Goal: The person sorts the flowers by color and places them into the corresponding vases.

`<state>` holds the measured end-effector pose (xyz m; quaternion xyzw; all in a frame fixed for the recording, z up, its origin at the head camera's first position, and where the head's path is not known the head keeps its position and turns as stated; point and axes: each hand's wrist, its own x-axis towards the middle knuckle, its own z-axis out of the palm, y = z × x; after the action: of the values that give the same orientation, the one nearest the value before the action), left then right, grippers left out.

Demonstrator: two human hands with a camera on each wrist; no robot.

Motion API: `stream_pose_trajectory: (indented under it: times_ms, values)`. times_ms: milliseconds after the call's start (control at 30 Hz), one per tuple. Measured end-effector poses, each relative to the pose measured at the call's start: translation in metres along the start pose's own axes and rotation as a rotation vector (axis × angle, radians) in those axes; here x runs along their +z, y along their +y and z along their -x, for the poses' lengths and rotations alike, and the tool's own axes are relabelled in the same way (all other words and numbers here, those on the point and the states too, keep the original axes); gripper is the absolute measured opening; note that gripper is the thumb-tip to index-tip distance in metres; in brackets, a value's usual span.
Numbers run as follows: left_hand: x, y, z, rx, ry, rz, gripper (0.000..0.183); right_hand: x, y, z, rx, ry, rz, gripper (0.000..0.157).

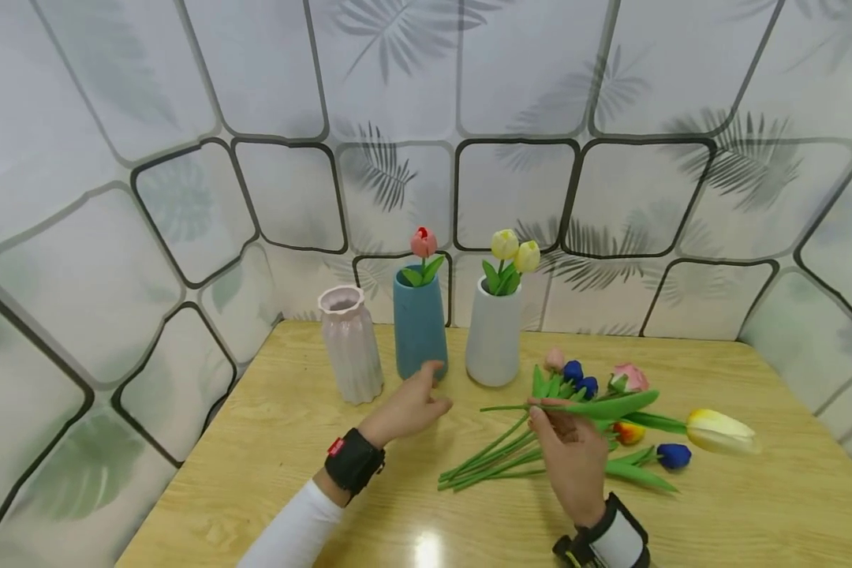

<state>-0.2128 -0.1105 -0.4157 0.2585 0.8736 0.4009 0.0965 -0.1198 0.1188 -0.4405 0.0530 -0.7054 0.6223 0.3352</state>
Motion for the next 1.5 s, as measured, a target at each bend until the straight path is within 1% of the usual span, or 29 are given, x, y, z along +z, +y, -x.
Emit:
stream_pose_trajectory:
  times_ms: [67, 100, 167, 200, 233, 300, 400, 467, 533, 633, 733, 800, 867, 933, 1033, 1100, 1167, 1233, 1300, 1367, 1500]
  values:
    - [0.004, 0.004, -0.015, 0.01, -0.001, 0.028, 0.066, 0.0, 0.001, -0.008, -0.124, 0.003, 0.046, 0.019]
    - [0.005, 0.006, -0.023, 0.006, 0.007, 0.038, 0.068, 0.0, 0.002, -0.012, -0.19, 0.005, 0.05, 0.021]
    - [0.008, 0.011, -0.036, -0.013, 0.039, 0.056, 0.071, 0.0, 0.003, -0.021, -0.298, -0.009, 0.057, 0.026]
    - [0.01, 0.013, -0.042, -0.023, 0.063, 0.058, 0.072, -0.001, 0.003, -0.027, -0.333, -0.024, 0.053, 0.027]
    - [0.011, 0.015, -0.047, -0.037, 0.081, 0.055, 0.073, -0.001, 0.002, -0.033, -0.353, -0.037, 0.047, 0.029]
    - [0.013, 0.019, -0.058, -0.062, 0.117, 0.055, 0.076, -0.001, -0.001, -0.044, -0.38, -0.062, 0.07, 0.031]
    - [0.017, 0.021, -0.072, -0.076, 0.166, 0.065, 0.082, -0.002, -0.01, -0.062, -0.374, -0.094, 0.118, 0.031]
    - [0.018, 0.021, -0.08, -0.087, 0.192, 0.088, 0.086, -0.001, -0.016, -0.073, -0.398, -0.111, 0.134, 0.031]
    - [0.02, 0.021, -0.087, -0.091, 0.215, 0.111, 0.091, 0.001, -0.022, -0.083, -0.444, -0.126, 0.132, 0.03]
    - [0.023, 0.02, -0.095, -0.089, 0.245, 0.143, 0.098, 0.005, -0.03, -0.094, -0.538, -0.141, 0.119, 0.029]
    - [0.025, 0.019, -0.102, -0.075, 0.267, 0.147, 0.104, 0.01, -0.036, -0.1, -0.622, -0.108, 0.154, 0.028]
    - [0.027, 0.019, -0.105, -0.067, 0.277, 0.144, 0.105, 0.014, -0.039, -0.104, -0.646, -0.102, 0.188, 0.028]
    - [0.028, 0.019, -0.108, -0.056, 0.29, 0.145, 0.105, 0.018, -0.041, -0.11, -0.654, -0.118, 0.239, 0.028]
    - [0.029, 0.018, -0.11, -0.045, 0.301, 0.145, 0.103, 0.022, -0.042, -0.118, -0.648, -0.161, 0.312, 0.028]
    - [0.03, 0.015, -0.113, -0.039, 0.304, 0.134, 0.101, 0.026, -0.045, -0.13, -0.617, -0.233, 0.446, 0.027]
    - [0.031, 0.013, -0.115, -0.035, 0.3, 0.126, 0.1, 0.029, -0.046, -0.138, -0.593, -0.253, 0.538, 0.028]
    - [0.033, 0.011, -0.116, -0.036, 0.29, 0.117, 0.1, 0.032, -0.047, -0.145, -0.556, -0.274, 0.598, 0.029]
    - [0.034, 0.009, -0.116, -0.031, 0.289, 0.115, 0.1, 0.036, -0.046, -0.15, -0.512, -0.298, 0.635, 0.03]
    - [0.036, 0.008, -0.117, -0.023, 0.293, 0.11, 0.1, 0.04, -0.044, -0.155, -0.467, -0.326, 0.645, 0.029]
    - [0.038, 0.006, -0.118, -0.012, 0.302, 0.098, 0.1, 0.043, -0.04, -0.158, -0.449, -0.344, 0.659, 0.027]
    - [0.041, 0.006, -0.117, 0.036, 0.333, 0.065, 0.097, 0.047, -0.03, -0.163, -0.415, -0.36, 0.67, 0.023]
